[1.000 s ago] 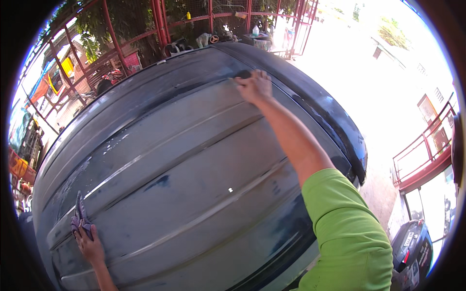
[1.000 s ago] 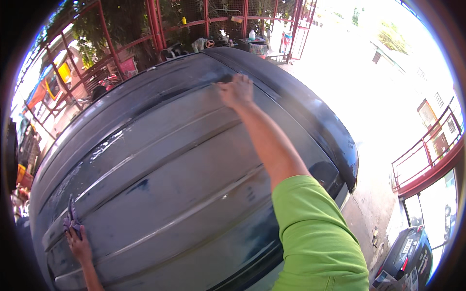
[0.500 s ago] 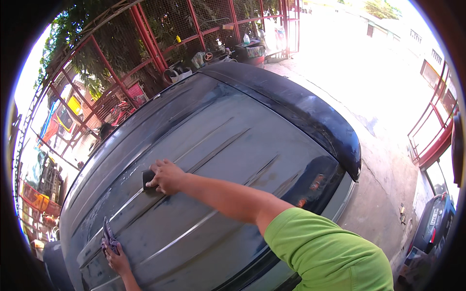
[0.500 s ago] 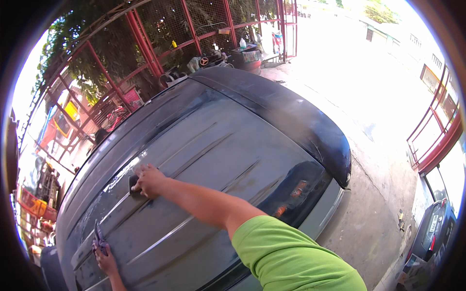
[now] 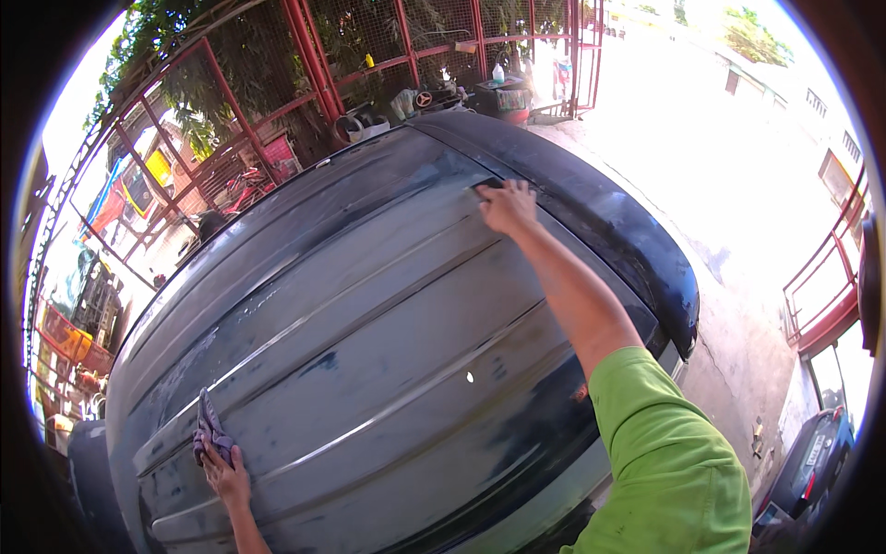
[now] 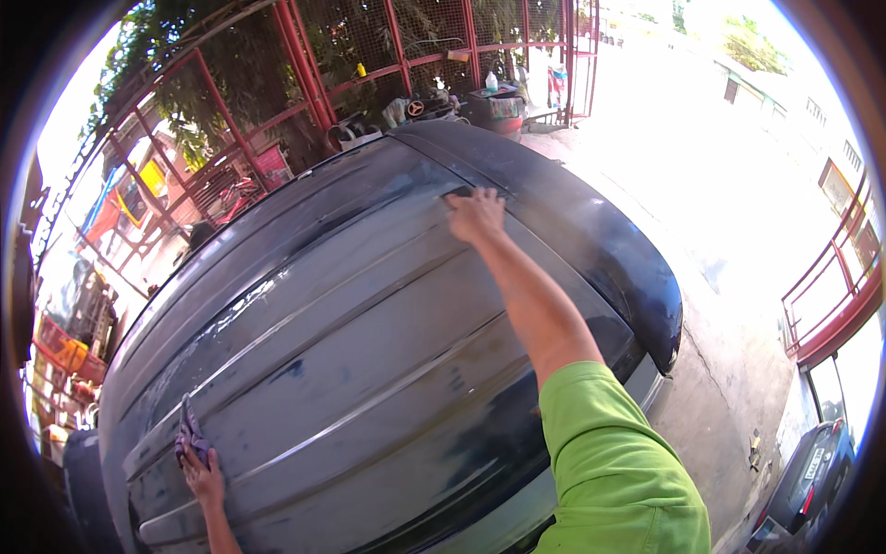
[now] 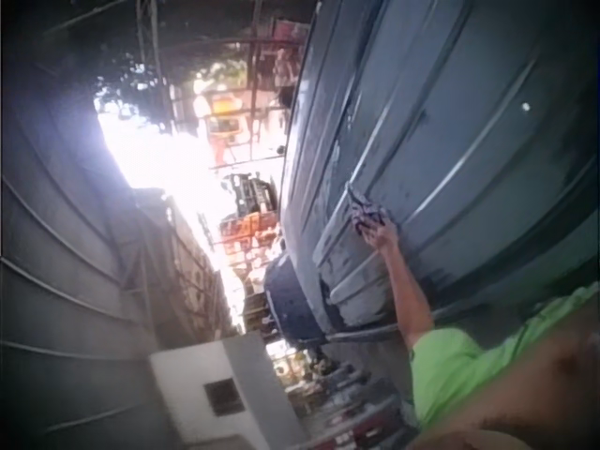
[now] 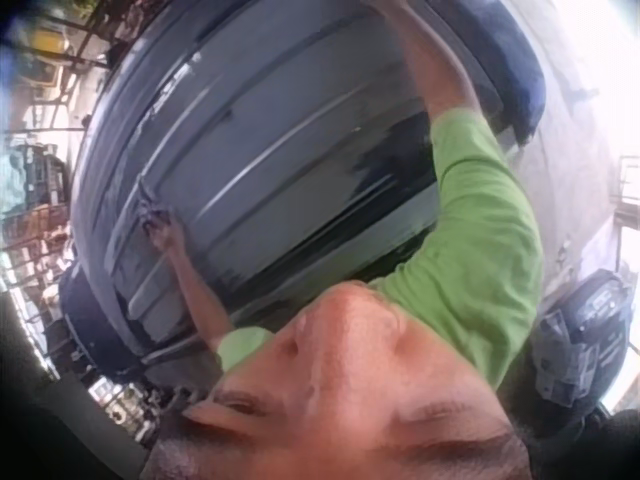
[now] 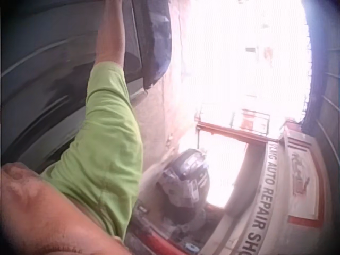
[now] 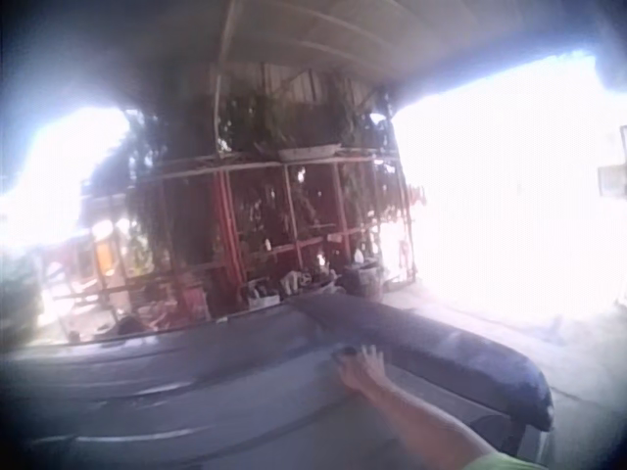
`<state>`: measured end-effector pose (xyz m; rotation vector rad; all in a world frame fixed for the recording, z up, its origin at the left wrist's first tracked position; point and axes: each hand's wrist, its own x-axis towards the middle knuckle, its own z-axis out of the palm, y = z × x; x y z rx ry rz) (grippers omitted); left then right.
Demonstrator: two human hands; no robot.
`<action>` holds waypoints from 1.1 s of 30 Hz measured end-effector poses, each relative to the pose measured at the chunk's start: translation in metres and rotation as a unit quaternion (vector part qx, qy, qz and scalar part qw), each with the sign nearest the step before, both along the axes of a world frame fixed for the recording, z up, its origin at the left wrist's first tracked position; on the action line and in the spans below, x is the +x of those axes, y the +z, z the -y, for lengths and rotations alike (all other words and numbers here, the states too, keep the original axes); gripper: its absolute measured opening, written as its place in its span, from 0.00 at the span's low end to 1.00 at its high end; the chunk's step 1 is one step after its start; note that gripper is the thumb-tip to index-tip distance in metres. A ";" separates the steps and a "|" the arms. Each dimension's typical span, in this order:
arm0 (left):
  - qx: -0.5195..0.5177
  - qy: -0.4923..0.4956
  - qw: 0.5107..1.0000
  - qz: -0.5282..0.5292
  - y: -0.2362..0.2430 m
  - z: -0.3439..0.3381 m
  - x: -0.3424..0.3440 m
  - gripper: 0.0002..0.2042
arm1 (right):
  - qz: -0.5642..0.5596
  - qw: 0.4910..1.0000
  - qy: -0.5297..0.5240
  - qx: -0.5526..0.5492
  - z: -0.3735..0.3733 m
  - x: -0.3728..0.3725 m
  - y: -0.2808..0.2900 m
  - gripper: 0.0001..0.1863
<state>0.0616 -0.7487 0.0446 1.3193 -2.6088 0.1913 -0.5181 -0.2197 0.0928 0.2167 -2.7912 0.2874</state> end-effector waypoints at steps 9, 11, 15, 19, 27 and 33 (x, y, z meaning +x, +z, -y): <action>-0.007 -0.062 0.996 -0.061 -0.007 0.021 0.017 0.37 | 0.050 0.889 0.455 0.001 0.129 0.051 -0.004 0.24; -0.007 -0.083 0.993 -0.083 -0.011 0.023 0.020 0.36 | 0.051 0.928 0.369 0.021 0.089 0.008 -0.004 0.24; -0.006 -0.008 0.999 -0.035 -0.011 0.017 0.017 0.35 | 0.013 0.999 0.008 0.028 0.003 -0.091 -0.001 0.25; -0.001 0.022 0.999 -0.025 -0.009 0.009 0.016 0.34 | -0.022 0.997 0.062 0.032 -0.003 -0.106 -0.011 0.24; -0.029 0.000 0.999 -0.029 -0.013 0.003 0.021 0.34 | -0.014 0.987 0.145 0.060 -0.013 -0.120 -0.023 0.25; -0.037 -0.042 0.997 -0.061 -0.017 0.021 0.027 0.32 | -0.012 0.983 0.169 0.067 -0.032 -0.121 -0.026 0.26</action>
